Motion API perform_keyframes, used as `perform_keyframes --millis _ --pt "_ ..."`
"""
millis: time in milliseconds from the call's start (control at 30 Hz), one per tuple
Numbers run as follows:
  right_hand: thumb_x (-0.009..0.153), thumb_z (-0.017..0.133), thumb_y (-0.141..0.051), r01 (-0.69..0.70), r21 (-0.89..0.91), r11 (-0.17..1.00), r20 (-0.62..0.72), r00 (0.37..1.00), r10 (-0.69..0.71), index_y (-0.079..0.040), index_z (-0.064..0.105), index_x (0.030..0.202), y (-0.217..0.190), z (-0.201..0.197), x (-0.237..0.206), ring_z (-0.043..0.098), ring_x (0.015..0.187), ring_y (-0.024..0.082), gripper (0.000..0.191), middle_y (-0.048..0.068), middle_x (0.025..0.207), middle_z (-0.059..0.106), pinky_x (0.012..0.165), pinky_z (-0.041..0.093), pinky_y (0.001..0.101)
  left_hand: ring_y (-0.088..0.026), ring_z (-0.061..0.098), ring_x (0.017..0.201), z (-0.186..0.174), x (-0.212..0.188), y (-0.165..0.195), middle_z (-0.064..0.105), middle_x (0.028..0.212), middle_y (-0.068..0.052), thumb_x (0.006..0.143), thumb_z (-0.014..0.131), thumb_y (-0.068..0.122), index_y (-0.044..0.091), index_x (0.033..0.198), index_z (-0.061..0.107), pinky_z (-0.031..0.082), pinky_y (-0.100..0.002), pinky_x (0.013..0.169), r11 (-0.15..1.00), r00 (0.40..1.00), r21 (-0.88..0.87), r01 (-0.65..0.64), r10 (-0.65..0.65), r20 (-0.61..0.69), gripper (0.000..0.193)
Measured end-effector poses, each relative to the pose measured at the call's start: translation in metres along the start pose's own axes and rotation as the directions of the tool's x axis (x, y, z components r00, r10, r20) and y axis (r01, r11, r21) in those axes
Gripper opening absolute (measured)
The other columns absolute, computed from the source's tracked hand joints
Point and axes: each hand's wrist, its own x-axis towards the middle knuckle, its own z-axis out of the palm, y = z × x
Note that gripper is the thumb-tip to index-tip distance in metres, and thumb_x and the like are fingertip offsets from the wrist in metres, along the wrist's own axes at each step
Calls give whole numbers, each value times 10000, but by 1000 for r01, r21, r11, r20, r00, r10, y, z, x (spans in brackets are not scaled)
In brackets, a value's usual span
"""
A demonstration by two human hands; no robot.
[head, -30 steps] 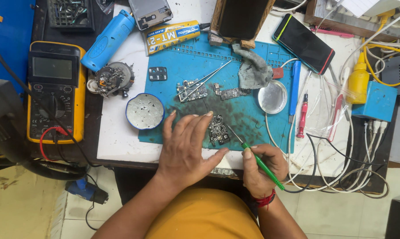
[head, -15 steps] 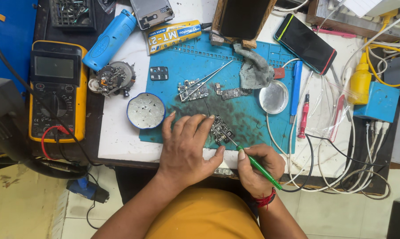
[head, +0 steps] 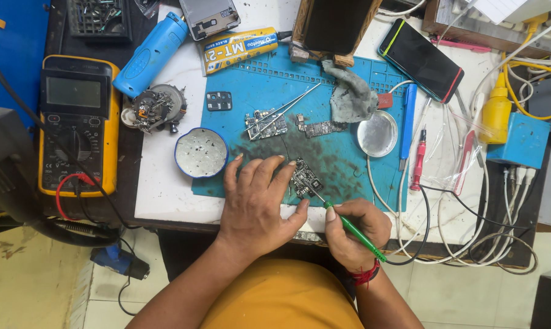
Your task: The person cleans a small circuit board with a cloth, then uses a green-handled screwdriver to adjust components. They place a small part onto the board with tweezers and solder it in place using a soldering iron. The person briefly handles a smartphone before returning to the board work.
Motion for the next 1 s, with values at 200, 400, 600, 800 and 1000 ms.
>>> perform_keyframes --millis 200,400,600,800,1000 --pt "880 721 3 1 -2 1000 -4 1000 -1 -5 632 922 -1 0 0 576 620 79 99 44 761 651 578 437 223 -274 502 1227 0 0 0 574 1286 -107 802 779 426 65 1272 658 245 -553 1170 1000 1000 -8 2 -2 2 605" --pt "879 724 5 -1 -20 1000 -25 1000 1 -3 633 922 0 1 0 575 609 76 101 42 746 651 572 432 224 -275 501 1229 0 0 -1 573 1287 -108 802 780 427 66 1271 657 246 -552 1169 1000 1000 -9 2 -2 0 605" --pt "881 725 7 -8 -19 1000 -22 1000 7 -2 636 922 0 1 0 582 613 85 98 44 748 653 577 442 230 -275 500 1233 1 0 -1 571 1294 -106 804 780 429 68 1272 655 246 -552 1168 1000 1000 -9 2 -2 0 605" --pt "877 729 5 10 -30 999 -23 1000 -11 0 633 923 0 1 1 601 622 89 106 49 768 666 582 458 232 -278 500 1236 1 0 -1 570 1295 -107 802 782 428 70 1272 655 249 -552 1169 1000 1000 -11 1 -1 -1 604" --pt "879 726 2 12 -17 1000 -23 1000 -13 -1 631 927 -1 2 1 600 627 90 106 51 772 664 586 459 232 -279 496 1236 1 0 -1 568 1294 -109 800 784 429 68 1269 654 251 -554 1166 1000 1000 -9 -1 1 2 606"
